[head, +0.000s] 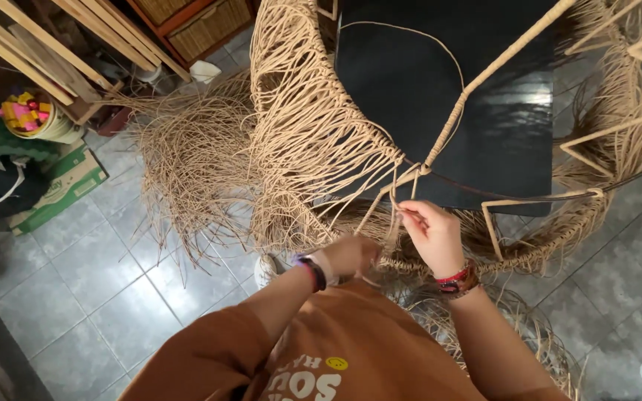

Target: Weaving and tying natural fiber strands onto a circular frame to create a decorative furniture piece

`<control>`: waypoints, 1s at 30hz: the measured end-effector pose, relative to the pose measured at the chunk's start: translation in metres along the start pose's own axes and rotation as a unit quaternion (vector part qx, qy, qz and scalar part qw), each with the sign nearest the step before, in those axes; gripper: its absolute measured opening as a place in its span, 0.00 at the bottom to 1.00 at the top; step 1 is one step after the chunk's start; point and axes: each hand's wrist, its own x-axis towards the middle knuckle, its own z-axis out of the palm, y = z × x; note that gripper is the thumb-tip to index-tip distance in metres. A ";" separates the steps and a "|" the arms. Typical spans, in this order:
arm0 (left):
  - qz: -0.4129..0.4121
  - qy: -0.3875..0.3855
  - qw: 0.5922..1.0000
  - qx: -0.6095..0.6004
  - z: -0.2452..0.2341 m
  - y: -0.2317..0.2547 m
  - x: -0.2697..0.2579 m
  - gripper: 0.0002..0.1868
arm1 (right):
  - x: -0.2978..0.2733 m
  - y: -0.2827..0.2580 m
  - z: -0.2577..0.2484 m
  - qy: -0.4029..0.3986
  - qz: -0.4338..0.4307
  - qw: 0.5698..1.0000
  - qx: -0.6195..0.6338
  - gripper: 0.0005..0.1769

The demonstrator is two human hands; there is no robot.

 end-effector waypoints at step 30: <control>-0.010 0.173 0.747 -0.642 -0.044 0.037 0.003 0.20 | 0.008 0.028 0.029 -0.022 0.024 0.999 0.026 0.14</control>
